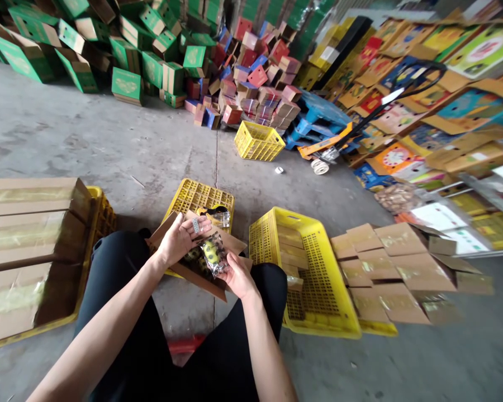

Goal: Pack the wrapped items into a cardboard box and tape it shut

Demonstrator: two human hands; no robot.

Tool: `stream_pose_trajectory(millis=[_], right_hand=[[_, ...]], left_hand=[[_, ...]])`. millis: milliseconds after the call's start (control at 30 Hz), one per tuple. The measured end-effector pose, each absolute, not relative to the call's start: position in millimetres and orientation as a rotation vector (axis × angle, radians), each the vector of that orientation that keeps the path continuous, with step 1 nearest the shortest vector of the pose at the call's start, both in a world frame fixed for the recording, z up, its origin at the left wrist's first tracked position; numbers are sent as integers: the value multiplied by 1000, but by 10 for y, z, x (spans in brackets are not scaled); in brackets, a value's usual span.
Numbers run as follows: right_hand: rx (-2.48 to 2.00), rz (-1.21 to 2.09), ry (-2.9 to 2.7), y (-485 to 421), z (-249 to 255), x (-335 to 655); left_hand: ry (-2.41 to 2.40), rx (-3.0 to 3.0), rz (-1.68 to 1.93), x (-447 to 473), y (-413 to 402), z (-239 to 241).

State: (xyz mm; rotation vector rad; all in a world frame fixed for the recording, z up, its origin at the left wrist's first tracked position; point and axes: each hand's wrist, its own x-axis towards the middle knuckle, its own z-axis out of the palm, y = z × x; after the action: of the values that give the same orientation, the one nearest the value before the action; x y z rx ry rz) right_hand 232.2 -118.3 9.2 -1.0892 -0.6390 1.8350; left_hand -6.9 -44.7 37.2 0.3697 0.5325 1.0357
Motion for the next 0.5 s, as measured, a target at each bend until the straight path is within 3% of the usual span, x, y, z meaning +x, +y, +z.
stream_pose_trajectory(millis=[500], right_hand=[[-957,1903,-704,-1215,293,2354]], left_hand=[[568,437,993,-51,-452,351]])
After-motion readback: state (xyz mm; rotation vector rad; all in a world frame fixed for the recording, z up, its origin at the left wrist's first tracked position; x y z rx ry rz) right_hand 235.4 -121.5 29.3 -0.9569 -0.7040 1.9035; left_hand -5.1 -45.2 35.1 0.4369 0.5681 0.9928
